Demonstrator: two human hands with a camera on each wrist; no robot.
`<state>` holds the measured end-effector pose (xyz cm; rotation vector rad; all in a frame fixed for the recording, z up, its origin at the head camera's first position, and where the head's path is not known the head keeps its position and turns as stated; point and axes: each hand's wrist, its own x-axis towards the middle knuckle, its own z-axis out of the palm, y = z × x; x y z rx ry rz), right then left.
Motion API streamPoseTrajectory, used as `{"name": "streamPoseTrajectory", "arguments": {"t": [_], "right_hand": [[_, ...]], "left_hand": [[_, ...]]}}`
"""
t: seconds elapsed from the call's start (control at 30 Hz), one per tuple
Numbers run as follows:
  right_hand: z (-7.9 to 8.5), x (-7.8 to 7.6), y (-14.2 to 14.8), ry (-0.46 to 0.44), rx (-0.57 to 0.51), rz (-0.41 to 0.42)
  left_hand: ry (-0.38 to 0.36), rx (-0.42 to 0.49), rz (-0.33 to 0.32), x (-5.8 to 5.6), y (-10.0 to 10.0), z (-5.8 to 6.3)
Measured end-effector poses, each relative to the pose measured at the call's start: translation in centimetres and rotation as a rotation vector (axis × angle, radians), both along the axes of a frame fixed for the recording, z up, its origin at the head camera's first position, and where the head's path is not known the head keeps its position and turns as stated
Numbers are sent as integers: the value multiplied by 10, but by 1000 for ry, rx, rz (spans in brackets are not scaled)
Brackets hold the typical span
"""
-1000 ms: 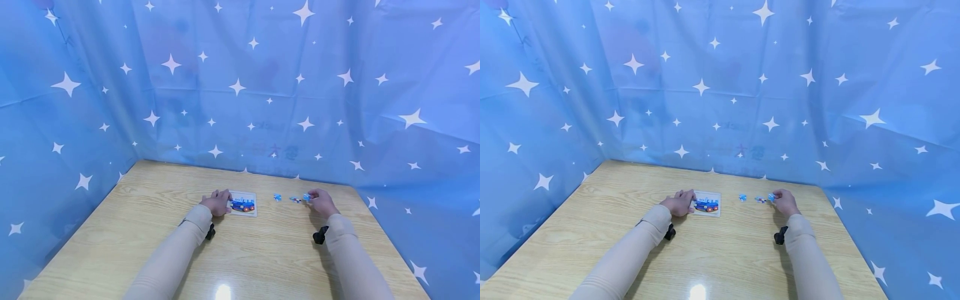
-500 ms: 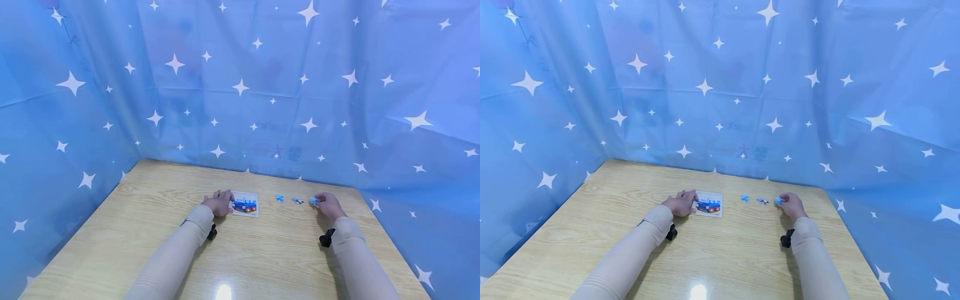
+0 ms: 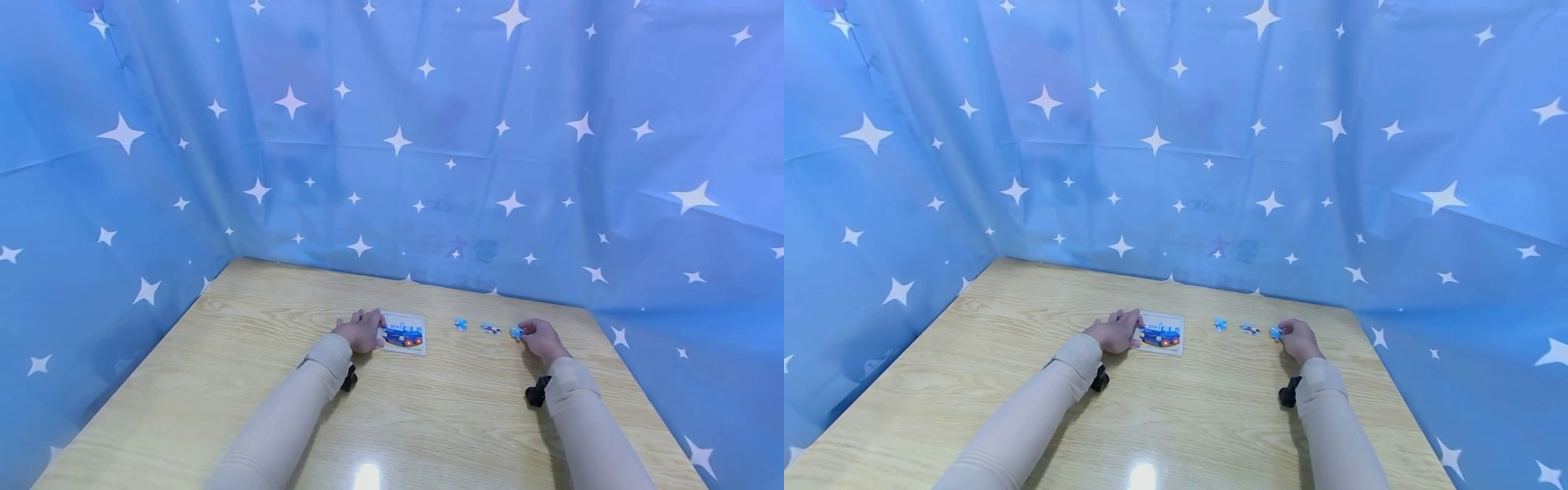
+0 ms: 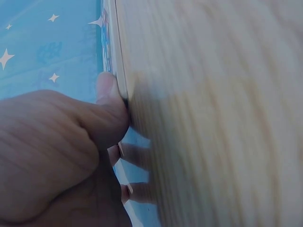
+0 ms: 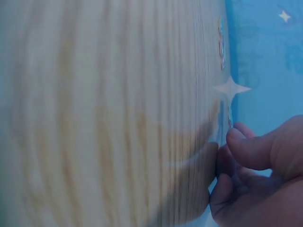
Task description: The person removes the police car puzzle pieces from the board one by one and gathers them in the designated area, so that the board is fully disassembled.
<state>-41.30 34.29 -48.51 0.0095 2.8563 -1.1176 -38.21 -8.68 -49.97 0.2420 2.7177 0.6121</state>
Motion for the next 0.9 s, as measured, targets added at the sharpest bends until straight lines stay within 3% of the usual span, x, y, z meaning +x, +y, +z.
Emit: {"name": "streamPoseTrajectory", "arguments": {"t": [0.9], "right_hand": [[-2, -5, 18, -11, 65, 49]], "left_hand": [[-27, 21, -15, -6, -3, -5]]}}
